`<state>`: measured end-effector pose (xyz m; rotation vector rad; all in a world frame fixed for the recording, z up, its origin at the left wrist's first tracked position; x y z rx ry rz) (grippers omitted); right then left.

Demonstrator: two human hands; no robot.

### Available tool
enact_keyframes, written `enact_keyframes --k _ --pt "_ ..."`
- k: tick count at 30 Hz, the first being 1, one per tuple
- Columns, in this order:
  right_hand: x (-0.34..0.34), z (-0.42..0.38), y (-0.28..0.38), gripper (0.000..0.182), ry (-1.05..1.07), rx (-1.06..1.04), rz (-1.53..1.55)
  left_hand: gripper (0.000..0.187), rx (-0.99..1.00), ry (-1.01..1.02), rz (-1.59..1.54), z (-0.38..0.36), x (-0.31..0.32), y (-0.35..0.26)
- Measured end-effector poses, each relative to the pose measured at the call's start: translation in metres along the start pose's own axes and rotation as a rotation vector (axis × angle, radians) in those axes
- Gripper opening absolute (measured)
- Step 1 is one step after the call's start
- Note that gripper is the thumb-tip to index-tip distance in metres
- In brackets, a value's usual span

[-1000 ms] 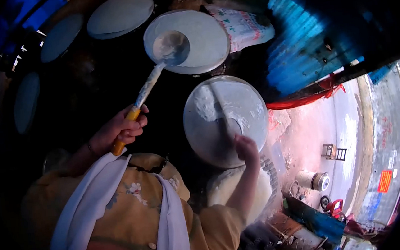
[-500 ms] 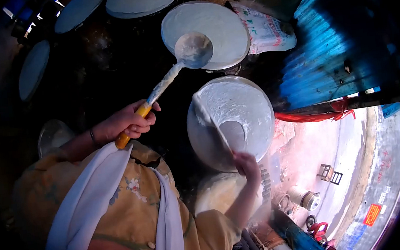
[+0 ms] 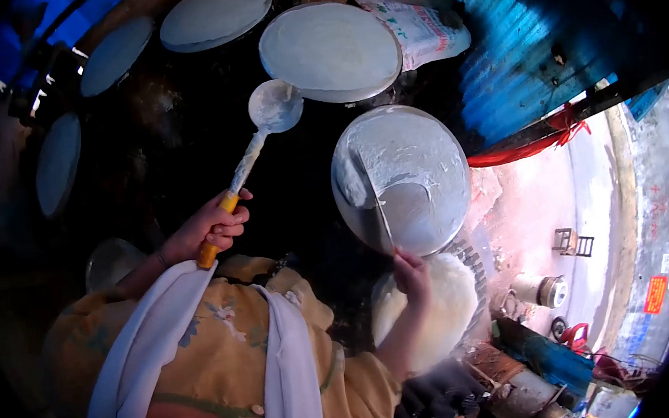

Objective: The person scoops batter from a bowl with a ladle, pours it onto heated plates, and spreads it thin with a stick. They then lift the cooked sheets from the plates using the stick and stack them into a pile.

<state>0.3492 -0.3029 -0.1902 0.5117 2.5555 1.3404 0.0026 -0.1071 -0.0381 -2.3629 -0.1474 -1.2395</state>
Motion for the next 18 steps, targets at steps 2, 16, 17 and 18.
enact_keyframes --k 2,16,17,18 --pt "0.056 0.006 0.005 0.033 0.009 -0.113 0.197 0.035 0.031 0.004 -0.011 -0.024 -0.016 0.003" --pt "0.202 0.006 -0.055 0.016 -0.42 0.084 0.331 0.038 0.123 -0.009 -0.179 -0.111 -0.101 0.029" --pt "0.191 -0.01 -0.055 0.016 -0.462 0.111 0.339 0.037 0.123 0.006 -0.191 -0.112 -0.107 0.03" --pt "0.18 -0.017 -0.055 0.019 -0.496 0.107 0.32 0.036 0.123 0.022 -0.202 -0.113 -0.111 0.031"
Point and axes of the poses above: each hand's wrist, its own z-axis towards the middle knuckle, its own x-axis out of the palm, y = z × x, the point moved 5 cm from there along z, towards the middle knuckle, and after that the axes turned 13 degrees about -z, right-handed, at the moved point
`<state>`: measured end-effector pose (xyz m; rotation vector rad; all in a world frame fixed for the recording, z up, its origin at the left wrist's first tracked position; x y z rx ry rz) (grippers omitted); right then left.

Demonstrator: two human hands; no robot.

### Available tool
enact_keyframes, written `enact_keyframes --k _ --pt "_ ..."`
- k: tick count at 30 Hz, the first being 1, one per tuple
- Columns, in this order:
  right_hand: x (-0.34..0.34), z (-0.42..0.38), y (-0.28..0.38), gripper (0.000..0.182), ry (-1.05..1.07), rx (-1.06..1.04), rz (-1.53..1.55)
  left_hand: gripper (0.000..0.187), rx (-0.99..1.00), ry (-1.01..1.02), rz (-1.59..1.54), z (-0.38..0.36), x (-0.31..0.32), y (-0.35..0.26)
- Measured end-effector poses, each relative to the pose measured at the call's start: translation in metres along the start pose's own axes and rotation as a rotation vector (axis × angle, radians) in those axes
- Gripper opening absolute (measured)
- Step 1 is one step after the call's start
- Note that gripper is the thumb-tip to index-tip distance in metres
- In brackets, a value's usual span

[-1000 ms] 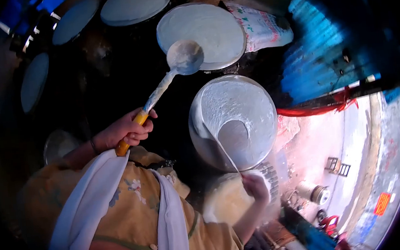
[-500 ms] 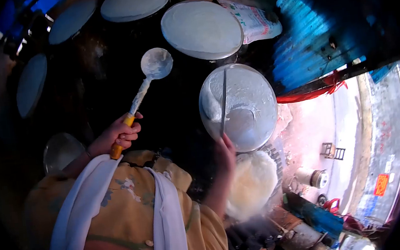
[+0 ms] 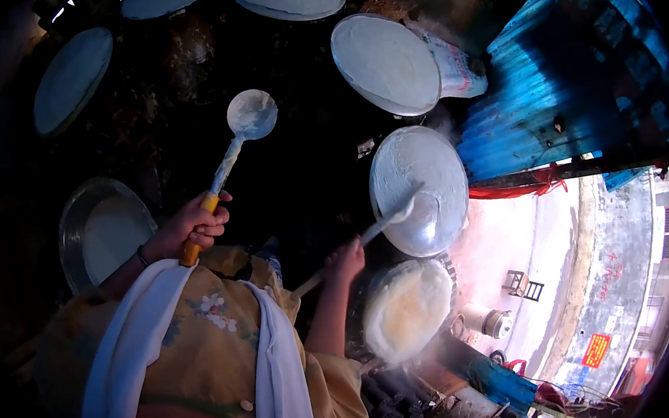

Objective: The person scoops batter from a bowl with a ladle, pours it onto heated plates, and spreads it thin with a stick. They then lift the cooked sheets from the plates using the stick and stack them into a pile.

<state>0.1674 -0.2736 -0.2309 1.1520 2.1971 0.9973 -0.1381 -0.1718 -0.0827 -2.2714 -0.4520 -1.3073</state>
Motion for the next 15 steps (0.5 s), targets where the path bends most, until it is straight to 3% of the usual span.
enact_keyframes --k 4,7,8,10,11,15 --pt "0.01 0.006 0.015 0.026 -0.13 -0.11 0.115 0.037 0.015 0.013 -0.034 0.004 -0.004 -0.001" --pt "0.058 -0.003 0.005 0.022 -0.081 -0.207 -0.157 0.038 -0.038 0.001 0.016 0.012 0.004 -0.008" --pt "0.059 -0.008 0.013 0.027 -0.042 -0.458 -0.391 0.039 -0.065 0.028 0.021 0.016 0.007 -0.006" --pt "0.008 0.06 -0.032 0.029 -0.22 -0.647 -0.434 0.04 -0.094 0.059 0.038 0.022 0.018 0.0" --pt "-0.007 0.018 -0.008 0.028 -0.17 -0.184 -0.361 0.04 -0.101 0.045 0.079 0.023 0.023 -0.002" --pt "-0.065 0.028 0.029 0.028 -0.123 -0.171 -0.209 0.039 -0.122 0.052 0.141 0.043 0.042 -0.002"
Point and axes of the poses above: each hand's wrist, its own z-axis towards the middle knuckle, its own x-axis out of the palm, y = z × x, the point moved 5 cm from there along z, towards the middle knuckle, and after that the axes turned 13 degrees about -z, right-handed, at the moved point
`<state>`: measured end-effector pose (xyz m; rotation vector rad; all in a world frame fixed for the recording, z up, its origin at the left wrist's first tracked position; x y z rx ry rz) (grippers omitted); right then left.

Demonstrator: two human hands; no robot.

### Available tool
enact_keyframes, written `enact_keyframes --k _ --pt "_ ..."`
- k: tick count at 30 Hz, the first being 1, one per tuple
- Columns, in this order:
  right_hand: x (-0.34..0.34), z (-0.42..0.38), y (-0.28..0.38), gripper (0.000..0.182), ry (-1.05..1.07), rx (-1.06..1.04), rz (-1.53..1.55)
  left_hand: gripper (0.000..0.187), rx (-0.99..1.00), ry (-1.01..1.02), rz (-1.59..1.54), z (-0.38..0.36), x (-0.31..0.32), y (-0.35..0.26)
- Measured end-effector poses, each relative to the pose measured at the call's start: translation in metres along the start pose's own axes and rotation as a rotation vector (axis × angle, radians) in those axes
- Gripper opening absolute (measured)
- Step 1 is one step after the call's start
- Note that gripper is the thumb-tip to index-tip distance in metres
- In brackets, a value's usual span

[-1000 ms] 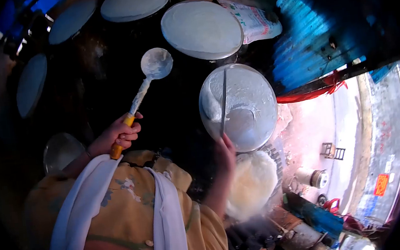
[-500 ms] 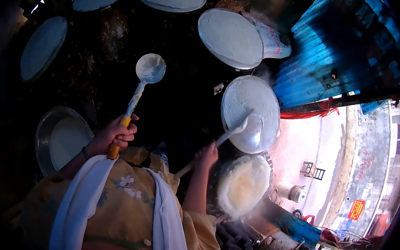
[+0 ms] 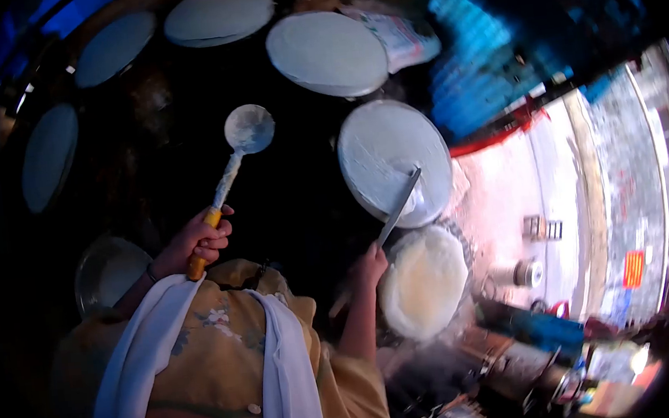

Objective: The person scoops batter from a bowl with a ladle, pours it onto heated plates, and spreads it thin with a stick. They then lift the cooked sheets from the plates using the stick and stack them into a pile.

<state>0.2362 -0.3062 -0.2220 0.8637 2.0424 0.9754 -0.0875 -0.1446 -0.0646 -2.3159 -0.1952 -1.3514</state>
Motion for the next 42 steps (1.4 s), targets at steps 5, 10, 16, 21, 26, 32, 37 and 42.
enact_keyframes --k 5,10,16,21,26,32,37,42 --pt "0.023 -0.011 -0.004 0.022 -0.101 -0.167 -0.273 0.037 0.024 -0.044 -0.01 0.014 0.015 -0.006" --pt "-0.038 0.053 -0.102 0.041 -0.334 -0.363 -0.336 0.038 -0.022 -0.044 0.038 0.019 0.025 -0.002" --pt "-0.028 0.073 0.026 0.03 -0.091 -0.143 0.096 0.037 -0.058 -0.053 0.049 0.03 0.036 0.001" --pt "-0.001 0.017 0.0 0.043 -0.243 -0.023 0.548 0.037 -0.111 -0.062 -0.017 0.033 0.03 0.011" --pt "0.064 -0.006 0.063 0.037 -0.067 0.024 0.535 0.037 -0.187 -0.029 -0.128 0.035 0.025 0.018" --pt "0.021 -0.005 0.019 0.039 -0.19 0.043 0.542 0.039 -0.205 -0.024 -0.041 0.027 0.027 0.021" --pt "0.073 -0.011 0.039 0.04 -0.029 0.054 0.601 0.037 -0.26 -0.02 0.072 0.024 0.039 0.022" --pt "-0.004 0.048 0.036 0.036 -0.065 0.052 0.495 0.043 -0.298 0.016 0.215 0.035 0.055 0.005"
Point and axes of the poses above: each hand's wrist, its own z-axis towards the middle knuckle, its own x-axis out of the palm, y = z × x, the point moved 5 cm from there along z, towards the middle knuckle, and after that the axes turned 13 degrees about -z, right-handed, at the moved point
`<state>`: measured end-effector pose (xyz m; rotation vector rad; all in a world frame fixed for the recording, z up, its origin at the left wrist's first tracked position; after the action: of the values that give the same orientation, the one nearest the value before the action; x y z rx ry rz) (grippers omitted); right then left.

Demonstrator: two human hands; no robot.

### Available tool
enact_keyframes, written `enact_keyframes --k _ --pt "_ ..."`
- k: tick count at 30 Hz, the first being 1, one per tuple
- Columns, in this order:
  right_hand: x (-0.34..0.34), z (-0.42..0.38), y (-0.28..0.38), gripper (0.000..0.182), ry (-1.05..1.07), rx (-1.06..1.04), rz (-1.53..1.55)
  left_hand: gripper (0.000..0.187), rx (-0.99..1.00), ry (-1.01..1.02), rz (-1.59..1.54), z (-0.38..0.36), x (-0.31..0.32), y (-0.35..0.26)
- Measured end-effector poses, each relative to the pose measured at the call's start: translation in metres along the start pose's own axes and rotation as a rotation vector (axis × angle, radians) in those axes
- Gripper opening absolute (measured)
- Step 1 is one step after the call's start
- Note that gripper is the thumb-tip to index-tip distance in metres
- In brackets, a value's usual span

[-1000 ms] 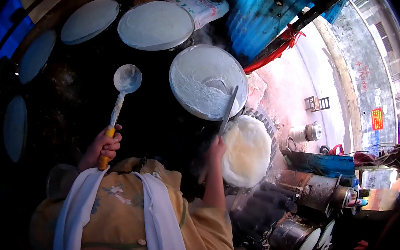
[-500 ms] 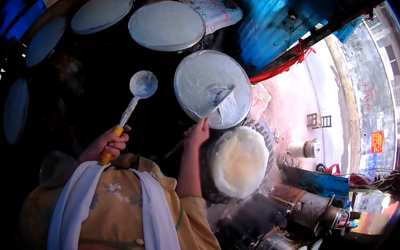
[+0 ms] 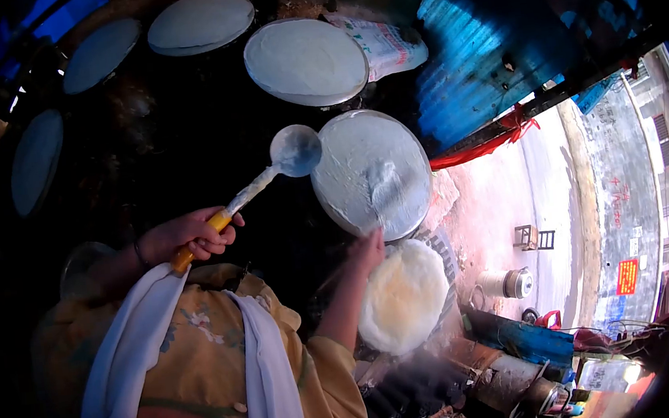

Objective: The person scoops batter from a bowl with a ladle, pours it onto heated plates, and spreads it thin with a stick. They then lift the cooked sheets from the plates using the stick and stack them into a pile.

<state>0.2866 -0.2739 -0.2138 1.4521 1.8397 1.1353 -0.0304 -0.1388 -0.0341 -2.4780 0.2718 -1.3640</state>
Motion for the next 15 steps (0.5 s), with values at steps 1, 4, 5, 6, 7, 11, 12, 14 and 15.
enact_keyframes --k 1,4,5,6,7,11,12,14,15 --pt "-0.014 0.006 0.001 0.036 -0.03 0.028 0.034 0.044 -0.018 0.047 0.053 0.005 0.003 -0.006" --pt "-0.03 -0.008 -0.015 0.032 0.166 -0.004 -0.134 0.047 -0.066 0.195 0.191 0.03 0.02 -0.021" --pt "-0.031 -0.011 -0.025 0.031 0.289 -0.032 -0.226 0.048 -0.05 0.245 0.212 0.042 0.031 -0.026" --pt "-0.034 -0.01 -0.038 0.033 0.368 -0.038 -0.184 0.048 -0.017 0.258 0.255 0.056 0.043 -0.03" --pt "-0.036 -0.024 -0.039 0.033 0.368 -0.029 -0.187 0.046 0.01 0.284 0.295 0.071 0.057 -0.032" --pt "-0.023 -0.081 -0.051 0.033 0.399 0.006 -0.148 0.039 0.157 0.044 0.282 0.141 0.083 -0.011" --pt "-0.016 -0.093 -0.047 0.035 0.235 -0.019 -0.07 0.038 0.217 -0.083 0.413 0.162 0.076 -0.003" --pt "-0.009 -0.092 -0.068 0.039 -0.058 -0.071 0.032 0.041 0.299 -0.257 0.508 0.186 0.059 0.022" --pt "0.001 -0.092 -0.075 0.036 -0.056 -0.051 -0.026 0.044 0.295 -0.374 0.521 0.189 0.052 0.036"
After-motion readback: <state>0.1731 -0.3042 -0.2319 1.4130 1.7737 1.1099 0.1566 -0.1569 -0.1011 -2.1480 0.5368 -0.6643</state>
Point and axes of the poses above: each hand's wrist, its own z-axis towards the middle knuckle, its own x-axis out of the palm, y = z × x, the point moved 5 cm from there along z, towards the middle knuckle, and after that the axes turned 13 degrees about -z, right-handed, at the moved point
